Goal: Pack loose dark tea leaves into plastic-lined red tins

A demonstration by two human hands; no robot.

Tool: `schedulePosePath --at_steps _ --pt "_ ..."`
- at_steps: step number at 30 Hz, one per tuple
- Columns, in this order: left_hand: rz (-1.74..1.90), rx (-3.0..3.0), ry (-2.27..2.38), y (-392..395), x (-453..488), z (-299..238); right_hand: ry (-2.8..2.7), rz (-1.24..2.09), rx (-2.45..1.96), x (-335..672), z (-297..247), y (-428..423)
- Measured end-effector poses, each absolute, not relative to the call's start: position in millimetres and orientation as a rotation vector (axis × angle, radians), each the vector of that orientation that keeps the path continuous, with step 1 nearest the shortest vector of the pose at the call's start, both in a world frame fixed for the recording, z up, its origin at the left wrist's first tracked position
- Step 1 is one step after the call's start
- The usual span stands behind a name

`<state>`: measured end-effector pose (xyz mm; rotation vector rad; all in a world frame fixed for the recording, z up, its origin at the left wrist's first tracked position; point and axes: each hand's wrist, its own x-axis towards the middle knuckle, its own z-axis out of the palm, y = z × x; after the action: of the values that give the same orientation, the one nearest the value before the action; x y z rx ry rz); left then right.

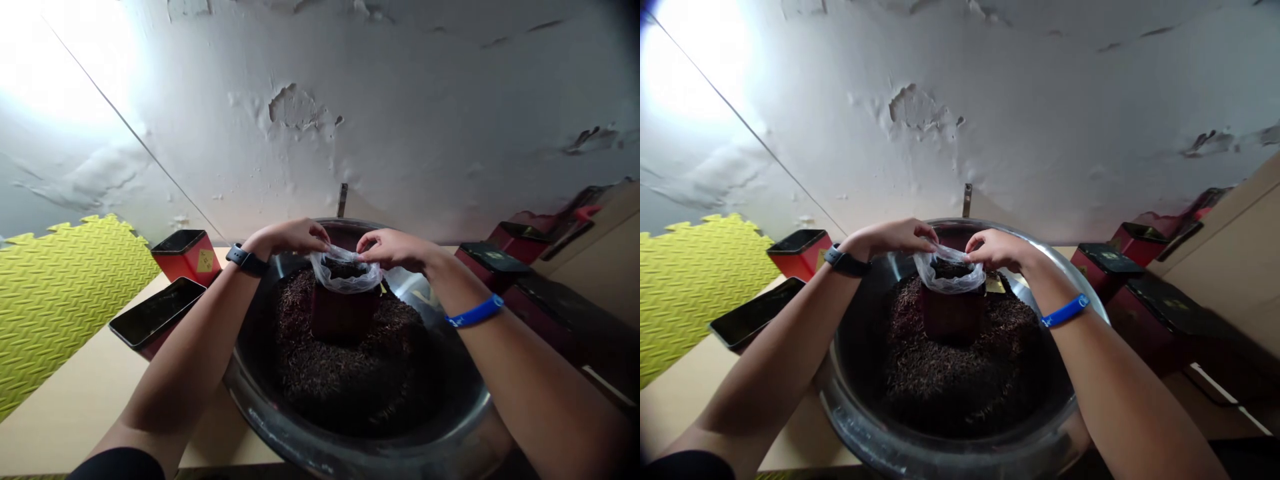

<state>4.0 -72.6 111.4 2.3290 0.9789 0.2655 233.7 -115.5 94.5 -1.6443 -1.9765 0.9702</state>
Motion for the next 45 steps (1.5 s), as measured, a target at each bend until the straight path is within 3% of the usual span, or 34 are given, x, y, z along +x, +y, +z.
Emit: schedulePosePath --at_steps 9,16,20,26,30,35,40,45 --pt "0.107 2.615 0.715 -82 16 106 -2.123 0.935 -1.405 225 101 -125" --pt "0.254 2.762 0.903 -73 16 99 -2.573 0.464 -1.681 235 106 -123" --pt "0.537 2.741 1.037 -72 20 96 -2.562 0.286 -1.721 227 102 -122" --pt "0.791 2.600 1.252 -72 22 100 -2.210 0.527 -1.710 234 105 -122" --pt "0.548 2.480 1.158 -74 11 105 -1.945 0.537 -1.704 242 104 -119" --pt "0.225 2.282 1.027 -76 -8 113 -2.001 1.072 -1.710 248 104 -125" --pt "0.471 2.224 1.273 -76 -3 119 -1.832 1.035 -1.617 249 109 -123" --pt "0.551 2.286 1.001 -70 -3 115 -1.782 1.086 -1.515 254 111 -119"
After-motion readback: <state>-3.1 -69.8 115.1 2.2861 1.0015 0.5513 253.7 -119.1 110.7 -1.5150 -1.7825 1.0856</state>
